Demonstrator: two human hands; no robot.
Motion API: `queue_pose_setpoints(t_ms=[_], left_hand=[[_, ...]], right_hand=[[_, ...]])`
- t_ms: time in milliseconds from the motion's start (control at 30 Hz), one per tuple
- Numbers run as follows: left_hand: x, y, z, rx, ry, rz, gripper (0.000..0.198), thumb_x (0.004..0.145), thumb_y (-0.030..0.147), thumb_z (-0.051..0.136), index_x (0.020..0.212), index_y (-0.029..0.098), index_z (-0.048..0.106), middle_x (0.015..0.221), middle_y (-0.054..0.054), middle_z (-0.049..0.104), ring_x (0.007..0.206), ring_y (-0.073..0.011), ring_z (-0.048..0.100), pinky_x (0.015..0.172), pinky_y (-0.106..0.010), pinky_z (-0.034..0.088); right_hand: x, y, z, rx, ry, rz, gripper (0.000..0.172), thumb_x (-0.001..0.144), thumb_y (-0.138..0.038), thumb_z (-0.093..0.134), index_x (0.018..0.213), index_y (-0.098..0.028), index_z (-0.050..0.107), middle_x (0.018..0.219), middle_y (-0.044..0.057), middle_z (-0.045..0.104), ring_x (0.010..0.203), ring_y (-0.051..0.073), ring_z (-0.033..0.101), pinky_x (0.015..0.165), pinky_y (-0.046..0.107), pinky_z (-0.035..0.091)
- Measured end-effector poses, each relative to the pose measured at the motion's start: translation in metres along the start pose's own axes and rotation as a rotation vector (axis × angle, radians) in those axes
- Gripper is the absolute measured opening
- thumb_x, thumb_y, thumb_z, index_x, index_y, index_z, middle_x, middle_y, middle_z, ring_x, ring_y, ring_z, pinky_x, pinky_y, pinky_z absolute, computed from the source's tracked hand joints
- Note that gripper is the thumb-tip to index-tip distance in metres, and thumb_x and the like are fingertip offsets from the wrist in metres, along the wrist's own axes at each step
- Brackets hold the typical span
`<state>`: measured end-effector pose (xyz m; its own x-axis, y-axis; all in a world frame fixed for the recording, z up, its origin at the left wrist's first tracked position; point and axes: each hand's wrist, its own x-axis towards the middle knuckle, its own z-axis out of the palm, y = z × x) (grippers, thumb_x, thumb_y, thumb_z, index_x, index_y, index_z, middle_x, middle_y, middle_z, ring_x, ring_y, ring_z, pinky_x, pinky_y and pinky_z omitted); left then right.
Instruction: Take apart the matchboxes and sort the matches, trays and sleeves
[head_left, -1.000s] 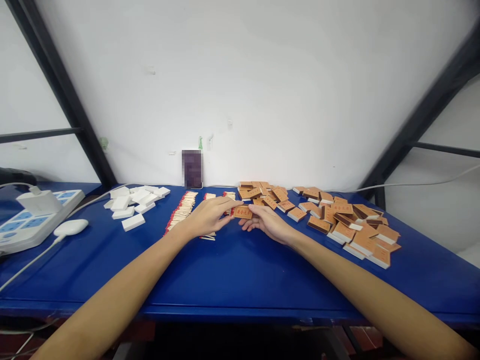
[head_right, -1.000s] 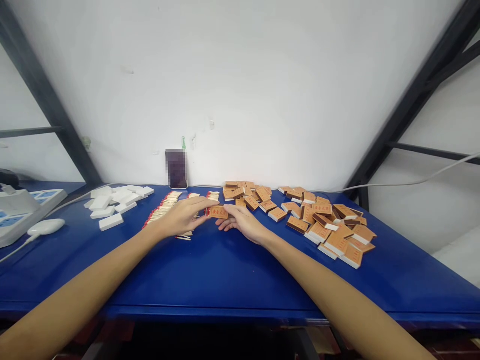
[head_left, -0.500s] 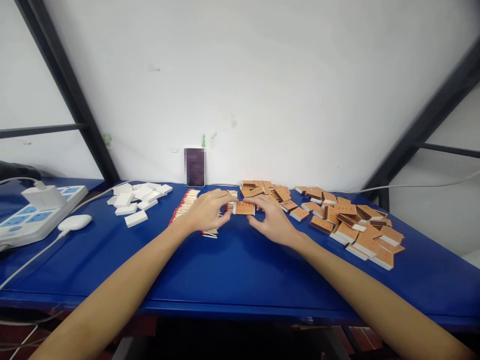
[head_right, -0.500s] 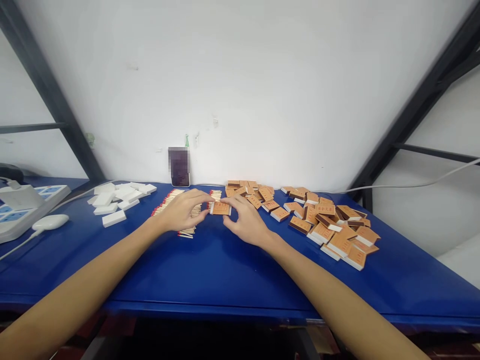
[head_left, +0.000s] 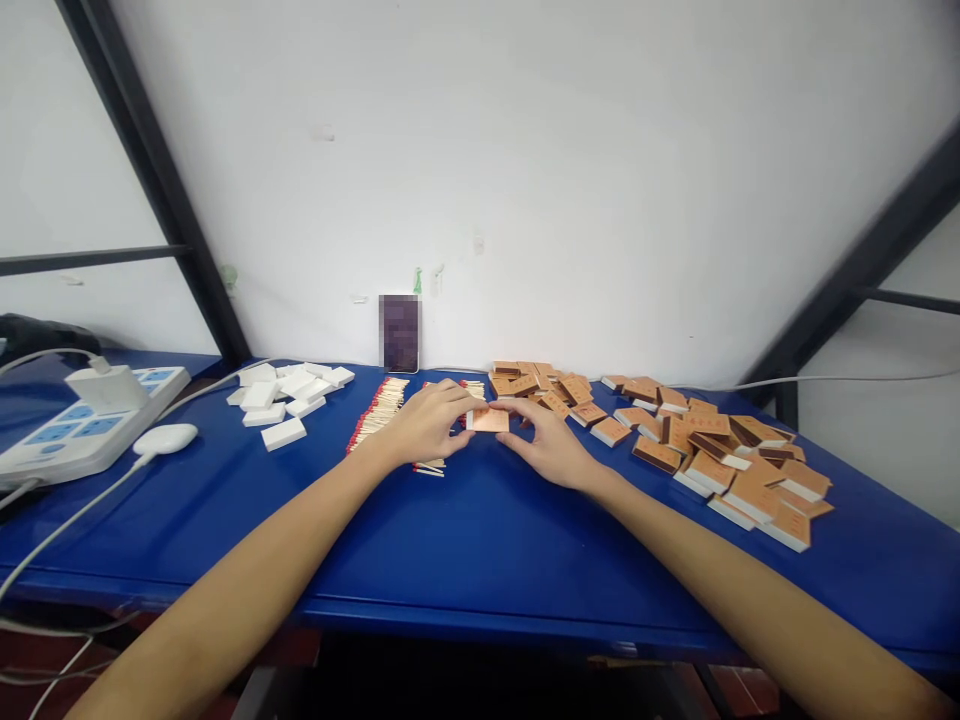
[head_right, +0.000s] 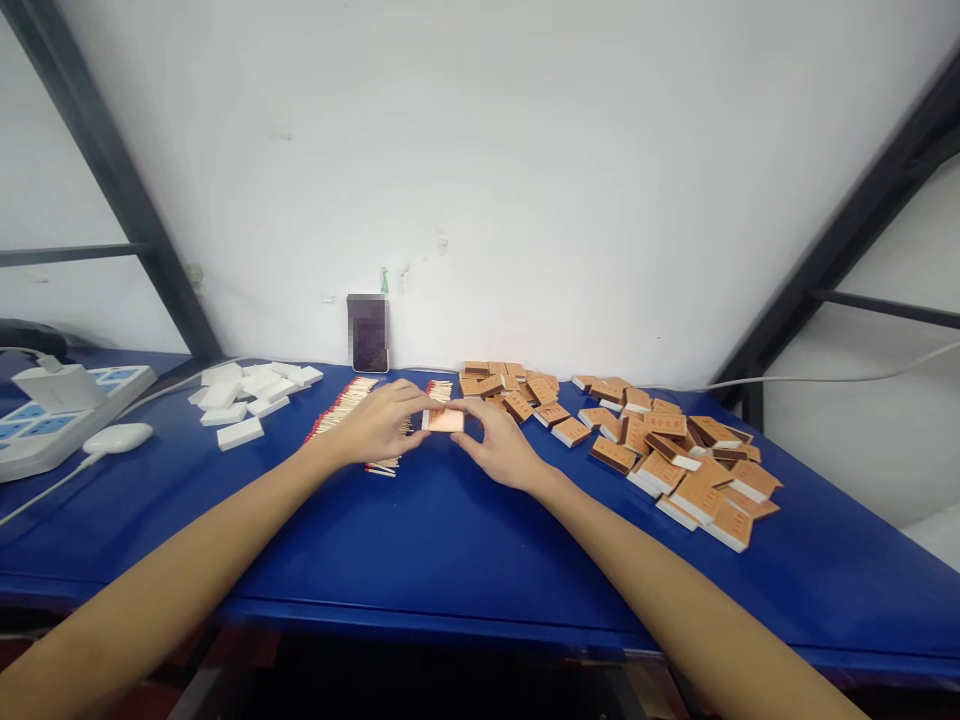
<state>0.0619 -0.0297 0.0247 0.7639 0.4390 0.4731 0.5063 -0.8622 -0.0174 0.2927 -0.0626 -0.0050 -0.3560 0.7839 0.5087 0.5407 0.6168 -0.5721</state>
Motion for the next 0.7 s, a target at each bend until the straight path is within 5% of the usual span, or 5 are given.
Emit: queue_pose_setpoints(t_ms=[167,700], left_hand=[[0.002,0.000,0.005,0.053,-0.042,-0.106,0.039,0.085,0.023,0.069,0.124,0.021,0.063,0.103,-0.008,0.069,0.105,-0.0258,0.057,0.087,-0.038,0.047],[0.002,-0.005,0.011,0.139,-0.075,-0.175,0.033,0.079,0.022,0.072,0.112,0.021,0.069,0.098,-0.009,0.072,0.109,-0.0304,0.057,0.090,-0.046,0.046]], right_hand=[[0.002,0.012,0.004,-0.130,-0.003,-0.035,0.038,0.085,-0.024,0.062,0.123,-0.024,0.060,0.127,0.010,0.061,0.119,0.027,0.057,0.104,0.049,0.043],[0.001,0.021,-0.011,-0.405,-0.020,0.085,0.041,0.076,-0.011,0.057,0.115,-0.022,0.062,0.114,0.010,0.062,0.106,0.028,0.059,0.091,0.043,0.048]])
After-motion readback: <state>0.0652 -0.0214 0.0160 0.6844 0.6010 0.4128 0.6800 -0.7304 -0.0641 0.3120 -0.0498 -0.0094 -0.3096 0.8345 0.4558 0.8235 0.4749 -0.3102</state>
